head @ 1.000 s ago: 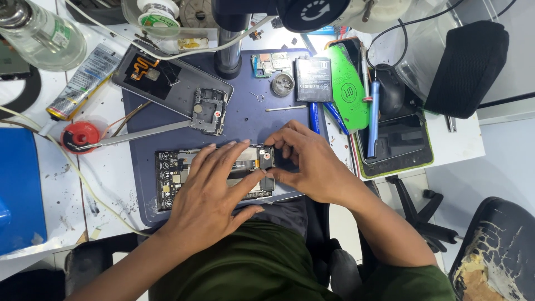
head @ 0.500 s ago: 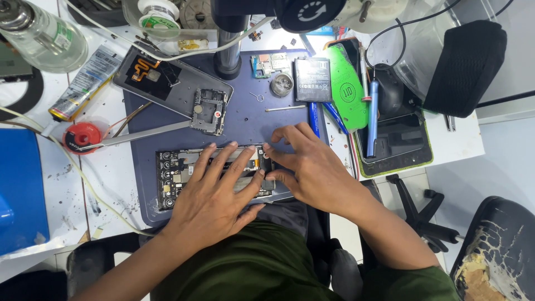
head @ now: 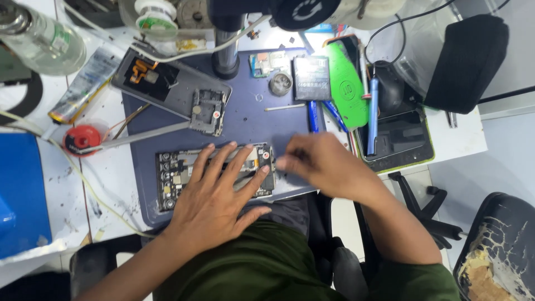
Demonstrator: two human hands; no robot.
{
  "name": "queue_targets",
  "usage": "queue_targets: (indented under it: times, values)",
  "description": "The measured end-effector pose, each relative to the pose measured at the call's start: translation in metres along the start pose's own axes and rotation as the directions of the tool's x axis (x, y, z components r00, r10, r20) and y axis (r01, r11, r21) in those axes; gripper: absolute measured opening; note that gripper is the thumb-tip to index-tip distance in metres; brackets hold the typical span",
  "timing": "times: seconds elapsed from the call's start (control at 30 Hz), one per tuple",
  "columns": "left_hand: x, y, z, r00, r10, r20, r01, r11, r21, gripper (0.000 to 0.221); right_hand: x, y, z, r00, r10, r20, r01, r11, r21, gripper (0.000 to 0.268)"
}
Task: Disassembling a mobile phone motherboard by removing screws and internal components using a precision screwdriver.
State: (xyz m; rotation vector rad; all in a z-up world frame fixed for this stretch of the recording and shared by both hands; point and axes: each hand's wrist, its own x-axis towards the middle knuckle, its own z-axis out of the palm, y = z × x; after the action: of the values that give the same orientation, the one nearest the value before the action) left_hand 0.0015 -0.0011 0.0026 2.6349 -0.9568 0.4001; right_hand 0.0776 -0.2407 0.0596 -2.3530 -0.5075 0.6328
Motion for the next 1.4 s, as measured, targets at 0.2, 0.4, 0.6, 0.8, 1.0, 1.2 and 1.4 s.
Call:
queue_targets:
  times: [0.2, 0.4, 0.6, 0.8, 1.0, 1.2, 1.4]
  values:
    - [0.010, 0.000, -0.002, 0.998, -0.066, -0.009, 0.065, 0.995, -0.074, 0.030, 0.002, -0.012, 0.024, 0.980, 0.186, 0.064, -0.181, 0.981, -0.072, 0.033]
    - [0.036, -0.009, 0.013, 0.978, -0.208, 0.007, 0.207, 0.974, -0.091, 0.024, 0.001, -0.014, 0.027, 0.965, 0.257, 0.043, -0.255, 0.966, -0.050, 0.039]
    - [0.057, -0.025, 0.008, 0.938, -0.240, 0.252, 0.309, 0.908, -0.284, 0.036, 0.000, -0.010, 0.025, 0.984, 0.174, 0.040, -0.177, 0.980, 0.095, 0.033]
    - [0.060, -0.027, 0.002, 0.941, -0.186, 0.281, 0.295, 0.858, -0.421, 0.041, -0.001, -0.011, 0.024, 0.987, 0.154, 0.045, -0.159, 0.975, 0.157, 0.029]
    - [0.059, -0.032, -0.010, 0.930, -0.198, 0.309, 0.334, 0.805, -0.491, 0.038, 0.003, -0.001, 0.033, 0.995, 0.103, 0.018, -0.103, 0.939, 0.329, 0.025]
    - [0.065, -0.039, -0.052, 0.900, -0.236, 0.366, 0.435, 0.531, -0.727, 0.037, -0.007, -0.003, 0.040, 0.988, -0.128, -0.088, 0.155, 0.825, 0.544, 0.025]
    - [0.061, -0.038, -0.063, 0.825, -0.314, 0.470, 0.561, 0.362, -0.744, 0.049, -0.023, -0.029, 0.039, 0.914, -0.388, -0.117, 0.403, 0.839, 0.365, 0.046]
